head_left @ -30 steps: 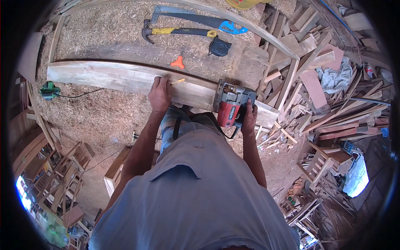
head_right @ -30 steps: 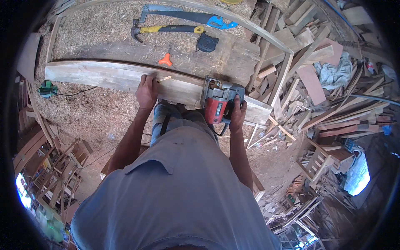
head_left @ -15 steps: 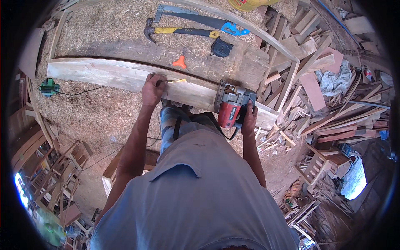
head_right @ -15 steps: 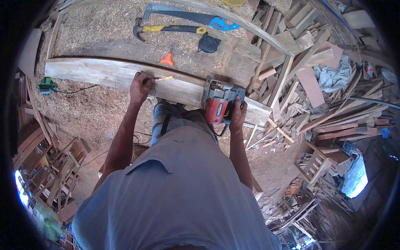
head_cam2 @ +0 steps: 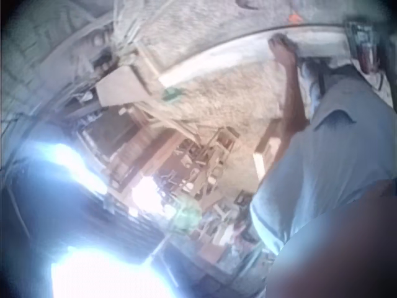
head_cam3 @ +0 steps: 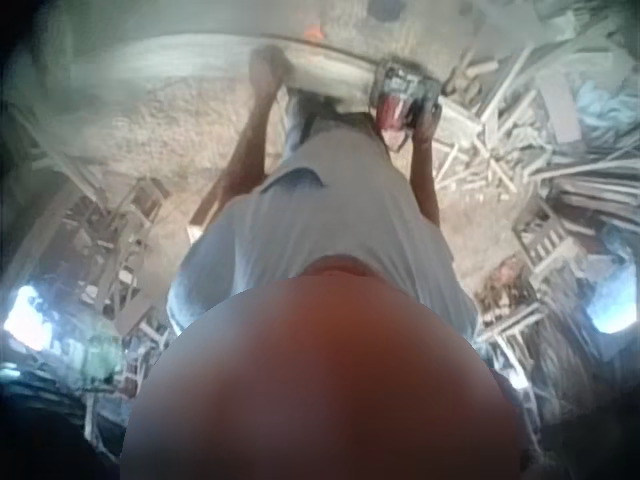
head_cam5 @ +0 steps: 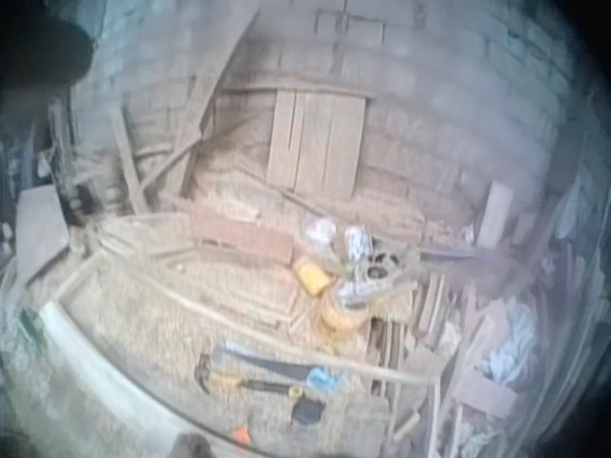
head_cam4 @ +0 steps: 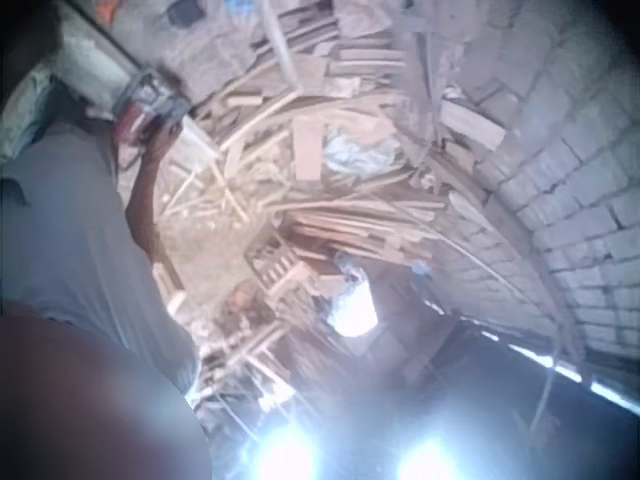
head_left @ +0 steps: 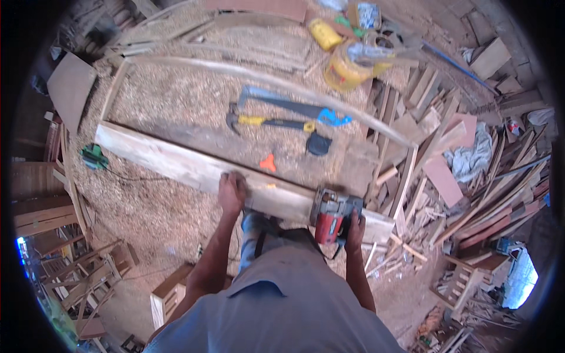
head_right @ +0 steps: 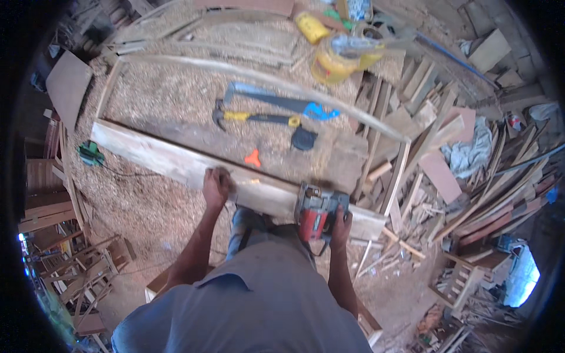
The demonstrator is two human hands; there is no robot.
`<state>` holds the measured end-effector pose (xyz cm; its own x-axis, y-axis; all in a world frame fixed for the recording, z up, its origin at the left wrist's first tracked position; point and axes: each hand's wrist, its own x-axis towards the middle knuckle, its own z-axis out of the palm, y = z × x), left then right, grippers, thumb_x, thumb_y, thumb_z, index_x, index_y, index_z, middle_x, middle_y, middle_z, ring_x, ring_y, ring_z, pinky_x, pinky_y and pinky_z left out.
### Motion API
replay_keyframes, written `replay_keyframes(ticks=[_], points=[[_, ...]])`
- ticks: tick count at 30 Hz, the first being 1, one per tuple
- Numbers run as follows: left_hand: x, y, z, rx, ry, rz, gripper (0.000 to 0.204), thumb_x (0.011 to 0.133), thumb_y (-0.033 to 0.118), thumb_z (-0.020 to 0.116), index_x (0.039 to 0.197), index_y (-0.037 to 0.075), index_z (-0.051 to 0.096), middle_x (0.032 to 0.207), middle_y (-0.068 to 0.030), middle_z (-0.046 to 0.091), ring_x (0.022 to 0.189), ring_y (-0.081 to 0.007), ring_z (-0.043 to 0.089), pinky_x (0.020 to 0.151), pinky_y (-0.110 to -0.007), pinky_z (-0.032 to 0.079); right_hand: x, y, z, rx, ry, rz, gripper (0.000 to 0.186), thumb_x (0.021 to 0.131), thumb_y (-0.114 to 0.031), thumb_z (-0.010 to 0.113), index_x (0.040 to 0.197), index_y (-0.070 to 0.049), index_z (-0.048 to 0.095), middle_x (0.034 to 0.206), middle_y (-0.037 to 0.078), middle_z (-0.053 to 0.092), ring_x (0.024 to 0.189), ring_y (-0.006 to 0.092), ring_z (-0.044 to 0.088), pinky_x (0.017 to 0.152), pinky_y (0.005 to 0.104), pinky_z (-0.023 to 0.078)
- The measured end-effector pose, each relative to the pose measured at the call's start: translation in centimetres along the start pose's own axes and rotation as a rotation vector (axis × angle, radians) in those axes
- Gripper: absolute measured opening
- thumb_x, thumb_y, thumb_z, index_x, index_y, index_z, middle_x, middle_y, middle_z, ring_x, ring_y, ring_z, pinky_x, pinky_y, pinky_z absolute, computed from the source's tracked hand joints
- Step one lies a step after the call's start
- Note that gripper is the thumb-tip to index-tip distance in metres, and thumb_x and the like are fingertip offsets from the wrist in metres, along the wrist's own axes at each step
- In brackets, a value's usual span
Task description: The person cuts a wooden plank along a marked line using a jigsaw.
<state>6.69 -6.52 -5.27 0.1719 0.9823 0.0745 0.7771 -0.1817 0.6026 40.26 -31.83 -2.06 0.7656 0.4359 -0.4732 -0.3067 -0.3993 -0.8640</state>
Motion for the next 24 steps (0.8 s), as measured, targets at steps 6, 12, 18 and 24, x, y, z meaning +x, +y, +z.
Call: replay_keyframes(ticks=[6,12,18,24], points=[[-0.3,-1.9,0.0,-0.253,-0.08,-0.156,0.024,0.097,0.012,0.065,0.12,0.006,0.061,0.101,-0.0208,0.068,0.085,-0.0429,0.067,0.079,-0.049,0.056,-0.5,0.1,0.5,0.01,-0.004,-0.074,0.045,0.105,-0.045,0.067,0.112,-0.002,0.061,0.085,0.001,0.061,0.072,0.0104,0.053,0.062,0.0291,0.044],[6.0,1.6,-1.2,-0.899,-0.289,-0.5,0.04,0.096,0.005,0.067,0.136,0.009,0.065,0.089,-0.0046,0.067,0.079,-0.0152,0.065,0.067,-0.032,0.056,-1.0,-0.7,0.5,0.072,0.037,-0.039,0.041,0.105,-0.04,0.07,0.115,-0.002,0.06,0.083,0.001,0.062,0.066,0.0081,0.053,0.055,0.0265,0.042],[15.4,1.8,-0.7,-1.004,-0.216,-0.53,0.015,0.095,0.007,0.071,0.11,0.01,0.066,0.09,-0.0032,0.068,0.074,-0.0148,0.066,0.067,-0.032,0.058,0.2,0.7,1.3,0.034,0.106,-0.16,0.044,0.105,-0.043,0.068,0.116,-0.001,0.06,0.087,0.004,0.063,0.072,0.0133,0.056,0.063,0.0302,0.048],[30.9,0.9,0.0,-1.372,-0.128,-0.635,0.005,0.097,0.009,0.07,0.1,0.007,0.066,0.087,-0.0043,0.068,0.078,-0.0163,0.068,0.069,-0.032,0.06,-0.5,-0.9,1.4,-0.052,0.098,0.054,0.04,0.108,-0.045,0.063,0.109,-0.006,0.057,0.085,0.002,0.057,0.074,0.0123,0.051,0.064,0.031,0.043]])
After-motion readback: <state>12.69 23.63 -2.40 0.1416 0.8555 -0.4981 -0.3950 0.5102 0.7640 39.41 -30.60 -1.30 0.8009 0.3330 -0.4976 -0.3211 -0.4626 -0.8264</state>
